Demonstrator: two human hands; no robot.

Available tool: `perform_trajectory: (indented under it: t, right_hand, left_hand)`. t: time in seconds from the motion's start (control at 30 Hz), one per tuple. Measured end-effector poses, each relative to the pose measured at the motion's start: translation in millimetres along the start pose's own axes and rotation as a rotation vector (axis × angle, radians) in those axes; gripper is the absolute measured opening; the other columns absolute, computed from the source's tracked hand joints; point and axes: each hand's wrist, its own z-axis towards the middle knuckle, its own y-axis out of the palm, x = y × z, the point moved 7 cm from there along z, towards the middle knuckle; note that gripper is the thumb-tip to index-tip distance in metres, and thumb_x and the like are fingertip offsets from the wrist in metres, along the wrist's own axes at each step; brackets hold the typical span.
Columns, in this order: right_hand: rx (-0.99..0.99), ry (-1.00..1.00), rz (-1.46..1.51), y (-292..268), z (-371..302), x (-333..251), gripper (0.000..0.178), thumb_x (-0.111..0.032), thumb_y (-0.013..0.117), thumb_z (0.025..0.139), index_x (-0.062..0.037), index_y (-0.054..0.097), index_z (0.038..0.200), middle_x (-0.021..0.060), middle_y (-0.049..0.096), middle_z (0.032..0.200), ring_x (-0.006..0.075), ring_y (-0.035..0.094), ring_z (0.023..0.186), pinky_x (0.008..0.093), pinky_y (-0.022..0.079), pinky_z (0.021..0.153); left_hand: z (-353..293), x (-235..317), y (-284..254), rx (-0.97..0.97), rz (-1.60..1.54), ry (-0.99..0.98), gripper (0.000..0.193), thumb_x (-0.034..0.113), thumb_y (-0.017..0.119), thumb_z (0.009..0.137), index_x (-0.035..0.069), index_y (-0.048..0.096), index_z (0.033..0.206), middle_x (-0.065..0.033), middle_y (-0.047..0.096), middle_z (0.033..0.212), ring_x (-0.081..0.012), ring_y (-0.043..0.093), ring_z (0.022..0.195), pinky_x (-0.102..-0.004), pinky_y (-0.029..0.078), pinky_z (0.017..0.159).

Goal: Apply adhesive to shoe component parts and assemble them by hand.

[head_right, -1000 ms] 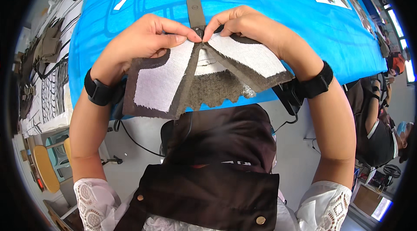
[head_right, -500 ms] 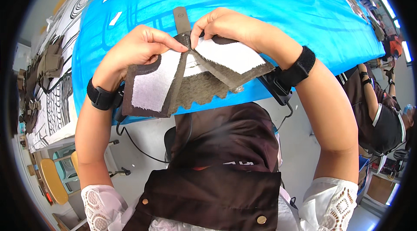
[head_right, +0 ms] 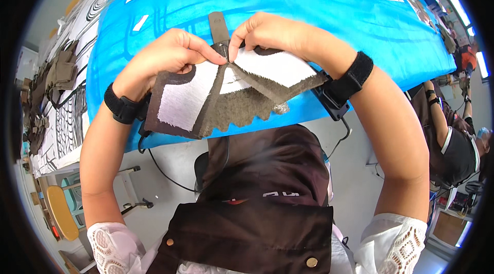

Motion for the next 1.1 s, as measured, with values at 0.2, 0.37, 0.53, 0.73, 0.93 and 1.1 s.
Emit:
perform_trajectory:
  t: [0.2, 0.37, 0.53, 0.73, 0.93, 1.1]
  right_hand:
    - [0.040, -0.008, 0.208, -2, -9, -2, 0.026, -0.003, 0.052, 0.082, -0.0037, 0.072, 0.099, -0.0039, 0.061, 0.081, 0.0032, 0.046, 0.065, 0.0183, 0.037, 0.060]
    - [0.065, 0.004, 0.258, -3, -9, 0, 0.028, -0.002, 0.052, 0.082, -0.0049, 0.072, 0.101, -0.0040, 0.058, 0.079, 0.0034, 0.042, 0.063, 0.0190, 0.035, 0.058]
    - [0.035, 0.101, 0.246, -4, -4, 8, 0.032, -0.003, 0.052, 0.082, -0.0058, 0.073, 0.106, -0.0042, 0.057, 0.076, 0.0044, 0.038, 0.061, 0.0190, 0.031, 0.057]
    - [-0.020, 0.101, 0.340, 0, -11, 2, 0.032, -0.009, 0.053, 0.086, -0.0057, 0.068, 0.114, 0.0028, 0.064, 0.092, 0.0097, 0.058, 0.078, 0.0228, 0.047, 0.067]
    - [-0.004, 0.120, 0.598, 11, -17, -3, 0.026, -0.011, 0.054, 0.087, -0.0062, 0.068, 0.109, 0.0025, 0.063, 0.092, 0.0087, 0.059, 0.075, 0.0230, 0.048, 0.060]
    - [0.049, 0.108, 0.752, 8, -30, -10, 0.020, -0.011, 0.052, 0.088, -0.0070, 0.070, 0.099, -0.0006, 0.062, 0.087, 0.0057, 0.053, 0.063, 0.0211, 0.037, 0.046]
  left_hand:
    - [1, -7, 0, -0.034, -0.165, -0.055, 0.029, 0.005, 0.059, 0.090, 0.007, 0.071, 0.117, 0.0118, 0.046, 0.063, 0.0015, 0.030, 0.048, -0.0179, 0.022, 0.044]
    - [-4, -7, 1, 0.007, -0.244, -0.071, 0.029, 0.008, 0.060, 0.093, 0.008, 0.070, 0.120, 0.0127, 0.042, 0.061, 0.0014, 0.029, 0.047, -0.0178, 0.021, 0.044]
    - [-4, -9, -2, 0.036, -0.338, -0.122, 0.026, -0.002, 0.057, 0.088, -0.001, 0.071, 0.110, 0.0000, 0.062, 0.079, -0.0022, 0.047, 0.060, -0.0182, 0.038, 0.054]
    - [-4, -9, -1, -0.015, -0.425, -0.091, 0.027, -0.001, 0.057, 0.089, -0.002, 0.069, 0.113, -0.0040, 0.068, 0.088, -0.0034, 0.056, 0.065, -0.0182, 0.045, 0.058]
    - [-13, -13, 0, -0.010, -0.541, -0.078, 0.024, 0.007, 0.059, 0.093, -0.004, 0.065, 0.114, -0.0066, 0.069, 0.094, -0.0081, 0.065, 0.075, -0.0213, 0.052, 0.066]
    - [-27, 1, -5, -0.021, -0.657, 0.090, 0.032, 0.023, 0.056, 0.098, -0.002, 0.061, 0.117, -0.0073, 0.069, 0.103, -0.0115, 0.068, 0.087, -0.0239, 0.053, 0.076]
